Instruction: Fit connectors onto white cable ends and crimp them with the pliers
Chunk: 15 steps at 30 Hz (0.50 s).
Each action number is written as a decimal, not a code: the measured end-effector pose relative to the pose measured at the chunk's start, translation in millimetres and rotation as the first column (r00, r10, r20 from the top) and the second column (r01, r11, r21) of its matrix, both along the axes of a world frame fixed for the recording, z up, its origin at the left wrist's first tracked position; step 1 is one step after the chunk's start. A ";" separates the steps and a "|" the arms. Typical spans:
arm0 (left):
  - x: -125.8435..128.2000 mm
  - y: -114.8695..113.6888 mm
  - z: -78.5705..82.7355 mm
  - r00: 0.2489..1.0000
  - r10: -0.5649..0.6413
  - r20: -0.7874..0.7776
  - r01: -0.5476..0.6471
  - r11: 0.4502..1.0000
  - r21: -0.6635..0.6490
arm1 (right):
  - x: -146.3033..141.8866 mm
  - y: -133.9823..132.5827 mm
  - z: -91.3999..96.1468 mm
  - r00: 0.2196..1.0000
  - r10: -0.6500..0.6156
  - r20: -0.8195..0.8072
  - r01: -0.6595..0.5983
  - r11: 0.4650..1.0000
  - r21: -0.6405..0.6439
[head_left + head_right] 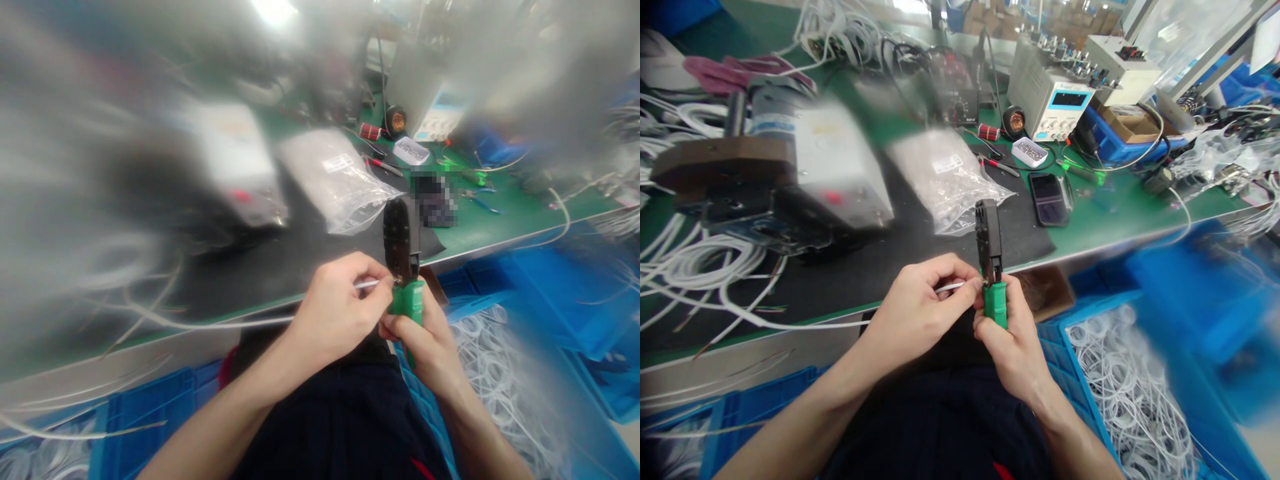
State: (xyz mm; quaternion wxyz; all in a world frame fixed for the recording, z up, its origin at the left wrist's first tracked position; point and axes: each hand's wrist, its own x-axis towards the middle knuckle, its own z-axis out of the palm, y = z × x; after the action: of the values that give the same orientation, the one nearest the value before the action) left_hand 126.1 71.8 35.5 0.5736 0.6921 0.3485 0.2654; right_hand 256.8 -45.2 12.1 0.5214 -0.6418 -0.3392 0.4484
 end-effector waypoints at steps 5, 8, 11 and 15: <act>0.2 0.4 0.7 1.000 -0.006 0.004 0.006 1.000 -0.017 | -0.2 -0.7 -1.1 1.000 0.002 0.025 -0.002 1.000 0.003; 0.6 0.8 0.7 1.000 -0.012 -0.003 0.012 1.000 -0.016 | -0.1 -0.4 -3.1 0.999 -0.018 0.043 0.018 1.000 0.017; 0.5 0.6 0.6 1.000 -0.014 -0.011 0.014 1.000 -0.021 | 0.3 -0.1 -4.4 0.998 -0.026 0.063 0.025 0.999 0.021; -0.3 -0.6 0.9 1.000 -0.012 -0.015 0.011 1.000 -0.023 | 1.1 -0.5 -4.5 0.996 -0.019 0.085 0.017 1.000 0.014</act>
State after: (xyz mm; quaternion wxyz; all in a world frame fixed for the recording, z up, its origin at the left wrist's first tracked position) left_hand 125.8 71.3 36.4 0.5805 0.6894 0.3520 0.2528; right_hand 257.9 -45.7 7.6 0.5146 -0.6600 -0.3584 0.4136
